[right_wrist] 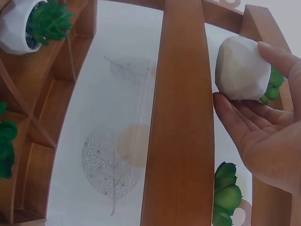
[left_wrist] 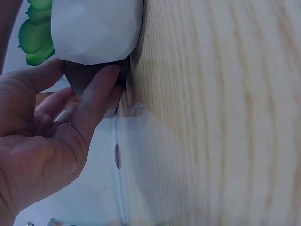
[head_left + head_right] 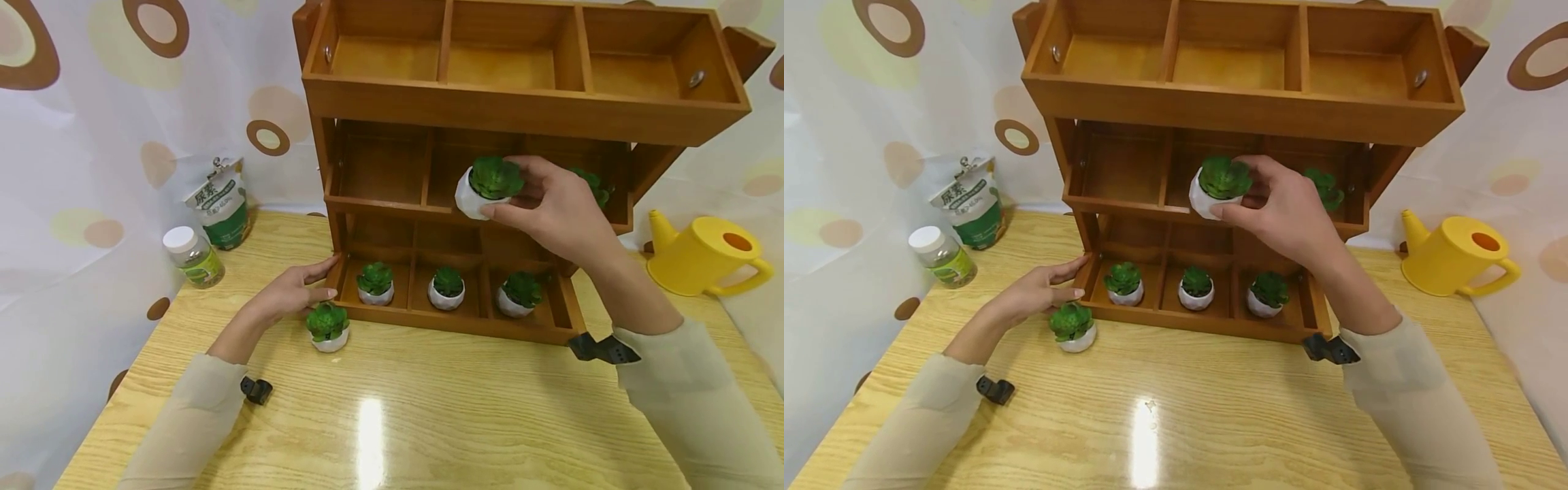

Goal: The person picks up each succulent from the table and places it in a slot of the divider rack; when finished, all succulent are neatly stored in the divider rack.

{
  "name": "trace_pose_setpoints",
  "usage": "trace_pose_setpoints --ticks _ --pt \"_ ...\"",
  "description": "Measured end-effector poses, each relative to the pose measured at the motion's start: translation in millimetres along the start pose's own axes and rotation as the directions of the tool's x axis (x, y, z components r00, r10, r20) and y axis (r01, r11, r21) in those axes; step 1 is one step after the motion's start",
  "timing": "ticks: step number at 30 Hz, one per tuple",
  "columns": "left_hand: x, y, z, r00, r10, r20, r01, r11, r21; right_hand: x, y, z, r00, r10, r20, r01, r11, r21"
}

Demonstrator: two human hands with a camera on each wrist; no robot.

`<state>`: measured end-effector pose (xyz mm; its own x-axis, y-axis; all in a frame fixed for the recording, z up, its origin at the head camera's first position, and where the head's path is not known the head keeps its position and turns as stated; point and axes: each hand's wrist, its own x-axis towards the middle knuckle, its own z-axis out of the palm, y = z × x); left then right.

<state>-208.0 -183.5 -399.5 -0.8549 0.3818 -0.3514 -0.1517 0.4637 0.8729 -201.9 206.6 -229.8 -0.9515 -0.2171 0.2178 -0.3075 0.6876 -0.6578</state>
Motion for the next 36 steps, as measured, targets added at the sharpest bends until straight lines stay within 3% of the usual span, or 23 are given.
trace_pose_setpoints --ticks 8,19,36 --pt "-2.5 2.5 0.4 1.0 0.002 -0.003 -0.002 1.0 0.012 17.2 -1.0 1.1 1.0 -0.018 -0.023 0.015 0.991 -0.132" --pt "-2.5 2.5 0.1 1.0 0.008 -0.002 -0.008 1.0 0.022 33.3 -7.3 10.0 0.998 -0.04 0.05 0.052 0.96 -0.274" --pt "-3.4 2.4 0.6 1.0 0.017 -0.01 -0.017 0.999 0.04 37.6 -14.7 15.4 0.992 -0.031 0.124 0.071 0.941 -0.332"
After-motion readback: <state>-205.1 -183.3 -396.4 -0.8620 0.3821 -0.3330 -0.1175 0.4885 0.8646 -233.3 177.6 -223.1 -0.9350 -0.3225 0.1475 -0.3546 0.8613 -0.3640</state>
